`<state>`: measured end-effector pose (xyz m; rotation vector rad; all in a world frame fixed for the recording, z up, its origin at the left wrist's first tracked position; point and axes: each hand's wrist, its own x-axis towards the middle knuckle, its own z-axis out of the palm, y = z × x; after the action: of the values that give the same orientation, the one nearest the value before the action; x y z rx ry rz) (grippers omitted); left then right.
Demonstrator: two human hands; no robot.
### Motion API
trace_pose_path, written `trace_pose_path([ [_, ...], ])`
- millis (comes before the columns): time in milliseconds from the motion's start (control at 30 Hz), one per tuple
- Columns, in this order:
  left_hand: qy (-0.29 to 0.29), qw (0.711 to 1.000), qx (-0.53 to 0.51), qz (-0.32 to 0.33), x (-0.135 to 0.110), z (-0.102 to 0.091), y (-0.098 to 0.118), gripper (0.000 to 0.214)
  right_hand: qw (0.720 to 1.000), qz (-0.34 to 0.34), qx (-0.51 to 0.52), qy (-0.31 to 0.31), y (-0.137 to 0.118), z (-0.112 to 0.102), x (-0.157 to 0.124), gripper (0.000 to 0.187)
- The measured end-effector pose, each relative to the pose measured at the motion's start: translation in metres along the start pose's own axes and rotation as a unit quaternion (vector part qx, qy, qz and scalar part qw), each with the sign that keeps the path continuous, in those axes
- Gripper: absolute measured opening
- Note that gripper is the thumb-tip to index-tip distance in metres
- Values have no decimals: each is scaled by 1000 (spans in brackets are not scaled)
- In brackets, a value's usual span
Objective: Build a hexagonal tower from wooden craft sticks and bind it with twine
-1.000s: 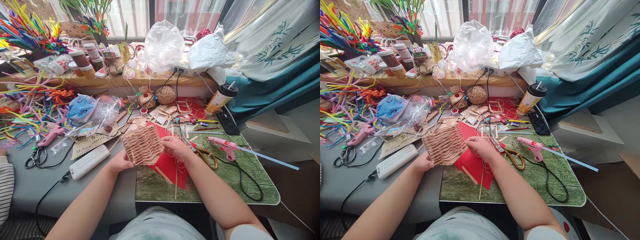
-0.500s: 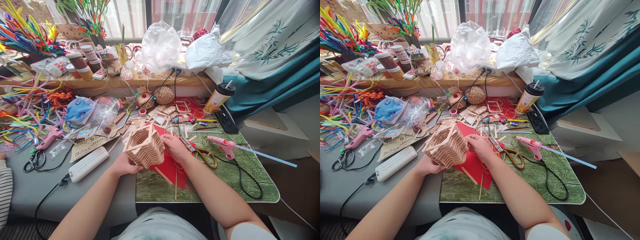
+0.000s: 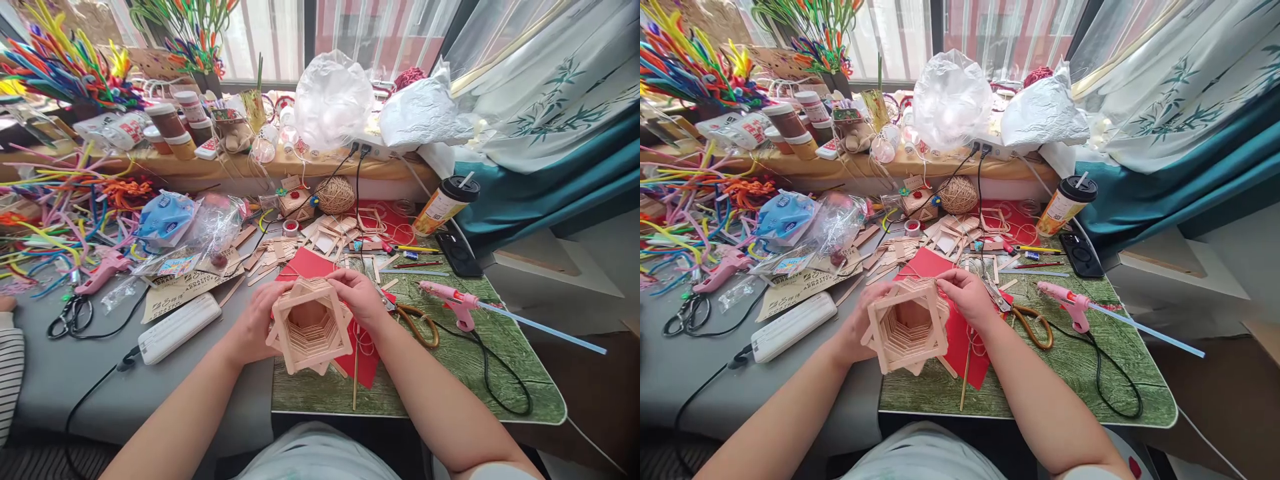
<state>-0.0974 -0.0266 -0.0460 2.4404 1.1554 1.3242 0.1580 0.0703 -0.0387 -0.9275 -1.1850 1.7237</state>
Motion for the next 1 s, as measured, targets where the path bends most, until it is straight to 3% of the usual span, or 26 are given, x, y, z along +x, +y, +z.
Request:
trace_pose_path([
  [133,4,997,49,67,6,-3,7,83,1000,-11,21,6,0,4,-5,32],
  [400,-15,990,85,114,-9,3,3,87,998,17,62,16,-4,9,-7,39],
  [800,-27,989,92,111,-3,0,7,101,999,37,25,11,1,5,-2,41],
  [1000,-46,994,88,53,-2,1,7,97,996,69,54,21,14,2,4,40],
])
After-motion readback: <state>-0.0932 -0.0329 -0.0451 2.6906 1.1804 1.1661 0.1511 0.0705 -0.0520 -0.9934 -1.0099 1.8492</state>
